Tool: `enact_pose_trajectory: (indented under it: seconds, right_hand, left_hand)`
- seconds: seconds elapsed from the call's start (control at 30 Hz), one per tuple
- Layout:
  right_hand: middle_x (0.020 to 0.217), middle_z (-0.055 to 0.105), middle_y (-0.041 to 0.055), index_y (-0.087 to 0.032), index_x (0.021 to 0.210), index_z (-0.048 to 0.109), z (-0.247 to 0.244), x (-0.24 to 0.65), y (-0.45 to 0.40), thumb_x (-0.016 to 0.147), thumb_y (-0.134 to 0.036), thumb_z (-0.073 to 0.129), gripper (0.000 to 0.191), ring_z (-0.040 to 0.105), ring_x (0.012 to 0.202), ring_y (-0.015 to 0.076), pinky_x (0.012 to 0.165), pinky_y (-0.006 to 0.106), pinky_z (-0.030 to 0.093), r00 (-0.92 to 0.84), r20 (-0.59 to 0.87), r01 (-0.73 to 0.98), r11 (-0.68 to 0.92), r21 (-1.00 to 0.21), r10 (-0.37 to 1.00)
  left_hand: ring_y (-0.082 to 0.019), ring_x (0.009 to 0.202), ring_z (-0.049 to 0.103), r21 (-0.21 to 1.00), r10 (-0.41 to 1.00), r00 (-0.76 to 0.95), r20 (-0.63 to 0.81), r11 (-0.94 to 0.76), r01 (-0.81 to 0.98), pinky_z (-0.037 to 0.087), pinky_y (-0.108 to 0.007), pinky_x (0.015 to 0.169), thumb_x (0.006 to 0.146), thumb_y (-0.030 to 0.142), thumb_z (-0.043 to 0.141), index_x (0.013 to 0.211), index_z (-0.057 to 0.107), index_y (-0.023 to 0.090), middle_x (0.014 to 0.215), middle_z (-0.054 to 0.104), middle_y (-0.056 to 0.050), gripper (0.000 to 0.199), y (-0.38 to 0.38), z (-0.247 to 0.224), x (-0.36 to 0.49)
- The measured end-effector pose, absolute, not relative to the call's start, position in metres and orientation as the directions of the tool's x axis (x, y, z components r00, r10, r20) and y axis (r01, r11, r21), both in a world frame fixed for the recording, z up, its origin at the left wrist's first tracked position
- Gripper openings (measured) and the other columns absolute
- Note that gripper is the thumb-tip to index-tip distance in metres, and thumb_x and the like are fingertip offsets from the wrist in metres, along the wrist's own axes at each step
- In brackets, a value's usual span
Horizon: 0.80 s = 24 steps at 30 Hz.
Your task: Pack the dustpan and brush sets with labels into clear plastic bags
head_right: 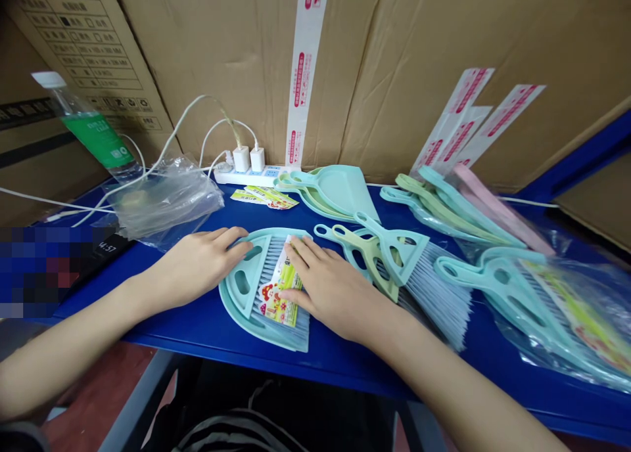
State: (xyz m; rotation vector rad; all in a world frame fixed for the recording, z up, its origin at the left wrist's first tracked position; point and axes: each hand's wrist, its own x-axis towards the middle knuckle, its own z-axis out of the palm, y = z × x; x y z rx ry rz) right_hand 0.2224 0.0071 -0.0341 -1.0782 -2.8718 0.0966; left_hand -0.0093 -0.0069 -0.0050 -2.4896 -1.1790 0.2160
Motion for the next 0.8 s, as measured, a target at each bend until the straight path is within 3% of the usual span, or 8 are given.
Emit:
enact_pose_trajectory:
  seconds: [0.37, 0.67, 0.8]
  right_hand:
    - [0.153, 0.037, 0.0162, -0.015, 0.151, 0.033, -0.0376, 0.225, 0.0071, 0.097, -0.057, 0.029, 0.068, 0.032, 0.141, 0.0314, 0.106, 0.052, 0.042, -0.757, 0.064, 0.644, 0.759, -0.094, 0.65]
    - [0.152, 0.035, 0.0197, -0.005, 0.148, 0.036, -0.0318, 0.221, 0.0062, 0.098, -0.056, 0.025, 0.073, 0.032, 0.141, 0.0321, 0.106, 0.052, 0.042, -0.746, 0.014, 0.663, 0.744, -0.086, 0.666]
    - [0.153, 0.037, 0.0181, -0.011, 0.15, 0.035, -0.0352, 0.2237, 0.0069, 0.097, -0.057, 0.028, 0.07, 0.031, 0.141, 0.0318, 0.106, 0.052, 0.041, -0.75, 0.044, 0.654, 0.75, -0.097, 0.66]
  left_hand:
    - [-0.02, 0.084, 0.067, -0.39, 0.766, 0.642, 0.043, -0.579, 0.717, 0.056, -0.031, 0.069, 0.093, 0.013, 0.048, 0.103, 0.06, 0.015, 0.109, 0.063, -0.011, 0.016, -0.0062, -0.0064, -0.0107]
    - [-0.021, 0.082, 0.067, -0.386, 0.763, 0.645, 0.042, -0.584, 0.715, 0.056, -0.032, 0.068, 0.093, 0.013, 0.047, 0.104, 0.06, 0.015, 0.108, 0.063, -0.011, 0.017, -0.0062, -0.0059, -0.0113]
    - [-0.019, 0.081, 0.067, -0.389, 0.768, 0.639, 0.037, -0.579, 0.717, 0.056, -0.03, 0.07, 0.093, 0.013, 0.048, 0.103, 0.06, 0.015, 0.109, 0.063, -0.01, 0.016, -0.0061, -0.006, -0.0111]
